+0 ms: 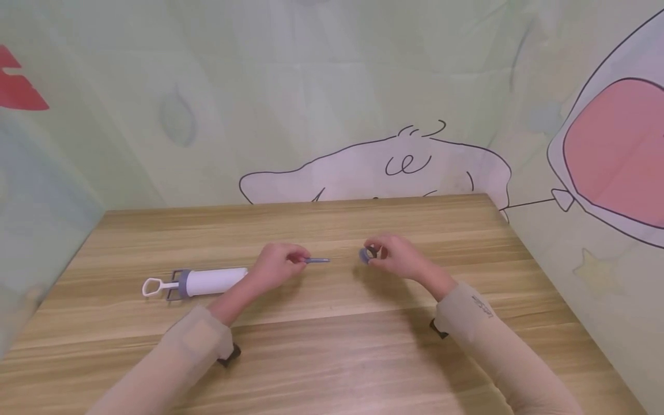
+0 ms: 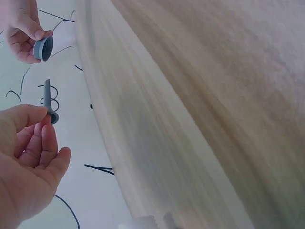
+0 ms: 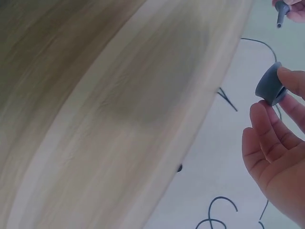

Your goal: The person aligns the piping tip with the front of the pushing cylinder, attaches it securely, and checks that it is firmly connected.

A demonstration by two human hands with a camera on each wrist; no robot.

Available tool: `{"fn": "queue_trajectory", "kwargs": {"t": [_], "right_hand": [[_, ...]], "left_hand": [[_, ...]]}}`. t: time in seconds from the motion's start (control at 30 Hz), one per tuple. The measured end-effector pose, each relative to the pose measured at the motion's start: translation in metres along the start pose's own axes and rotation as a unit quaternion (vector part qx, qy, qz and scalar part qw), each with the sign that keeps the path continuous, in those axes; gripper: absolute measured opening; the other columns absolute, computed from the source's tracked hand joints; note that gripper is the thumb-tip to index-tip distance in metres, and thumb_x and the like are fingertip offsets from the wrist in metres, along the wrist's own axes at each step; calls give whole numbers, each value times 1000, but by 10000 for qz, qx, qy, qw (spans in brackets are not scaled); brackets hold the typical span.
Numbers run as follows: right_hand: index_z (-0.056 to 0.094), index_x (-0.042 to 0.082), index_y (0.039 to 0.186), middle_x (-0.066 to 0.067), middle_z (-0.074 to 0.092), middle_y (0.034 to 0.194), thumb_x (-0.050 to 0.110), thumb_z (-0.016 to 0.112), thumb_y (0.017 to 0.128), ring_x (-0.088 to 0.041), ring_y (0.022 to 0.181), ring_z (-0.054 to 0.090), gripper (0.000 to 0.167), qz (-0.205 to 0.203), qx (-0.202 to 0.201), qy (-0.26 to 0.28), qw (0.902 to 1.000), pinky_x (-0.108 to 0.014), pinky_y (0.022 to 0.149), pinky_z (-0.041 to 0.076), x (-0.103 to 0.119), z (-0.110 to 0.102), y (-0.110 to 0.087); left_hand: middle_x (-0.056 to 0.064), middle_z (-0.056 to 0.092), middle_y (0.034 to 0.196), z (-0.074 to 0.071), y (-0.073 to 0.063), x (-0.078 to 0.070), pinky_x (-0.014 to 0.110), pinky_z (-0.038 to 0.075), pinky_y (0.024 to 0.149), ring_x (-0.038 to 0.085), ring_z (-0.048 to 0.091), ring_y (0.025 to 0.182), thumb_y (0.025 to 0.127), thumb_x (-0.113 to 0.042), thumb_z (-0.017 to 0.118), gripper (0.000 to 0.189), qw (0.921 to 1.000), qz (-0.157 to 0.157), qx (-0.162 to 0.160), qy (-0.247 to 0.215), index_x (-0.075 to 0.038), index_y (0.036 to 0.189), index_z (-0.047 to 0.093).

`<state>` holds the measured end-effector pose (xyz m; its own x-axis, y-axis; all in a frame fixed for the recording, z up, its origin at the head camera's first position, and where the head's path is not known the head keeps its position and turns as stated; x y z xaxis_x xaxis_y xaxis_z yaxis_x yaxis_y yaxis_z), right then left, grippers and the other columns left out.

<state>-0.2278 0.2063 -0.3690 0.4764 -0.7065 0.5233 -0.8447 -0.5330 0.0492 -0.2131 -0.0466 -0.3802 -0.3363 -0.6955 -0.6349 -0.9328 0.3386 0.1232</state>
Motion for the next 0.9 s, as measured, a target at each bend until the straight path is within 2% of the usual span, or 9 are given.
{"fn": "queue_trajectory", "kwargs": {"t": [0.27, 0.47, 0.67, 0.9], "right_hand": [[59, 4, 105, -6, 63, 88, 8, 67, 75, -11, 71, 54, 31, -56, -161, 358, 9992, -23, 60, 47, 17, -2, -3], [59, 4, 103, -6, 64, 93, 6, 67, 74, -10, 73, 55, 30, -253, -399, 516, 9975, -24, 67, 48, 27, -1, -3], [59, 3, 100, -7, 65, 92, 3, 68, 72, -12, 73, 56, 29, -425, -685, 710, 9942, -26, 68, 49, 35, 0, -4], [59, 7, 98, -3, 64, 90, 4, 68, 73, -12, 75, 56, 27, -477, -715, 921, 9920, -27, 70, 49, 39, 5, -4]], "left_hand": [[1, 66, 78, -4, -7, -5, 19, 50, 67, 8, 59, 71, 76, -4, 63, 13, 9975, 8, -97, -694, -7, 88, 68], [1, 67, 81, -6, -11, -11, 20, 51, 70, 9, 60, 74, 77, -5, 64, 14, 9935, -88, -106, -1126, -8, 91, 68], [1, 67, 83, -7, -14, -17, 22, 51, 72, 10, 60, 77, 78, -6, 64, 15, 9915, -15, -84, -1294, -8, 93, 67], [1, 67, 84, -7, -16, -24, 23, 51, 75, 10, 60, 79, 79, -7, 64, 16, 9901, 31, -8, -1404, -9, 95, 67]]}}
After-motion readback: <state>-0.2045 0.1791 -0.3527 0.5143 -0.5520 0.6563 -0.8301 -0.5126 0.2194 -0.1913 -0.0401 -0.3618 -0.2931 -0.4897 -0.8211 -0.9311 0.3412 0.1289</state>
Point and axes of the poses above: each hand's wrist, its own y-axis towards the middle knuckle, its own z-axis out of the palm, x = y × z, the point moved 2 cm from there along y, towards the middle knuckle
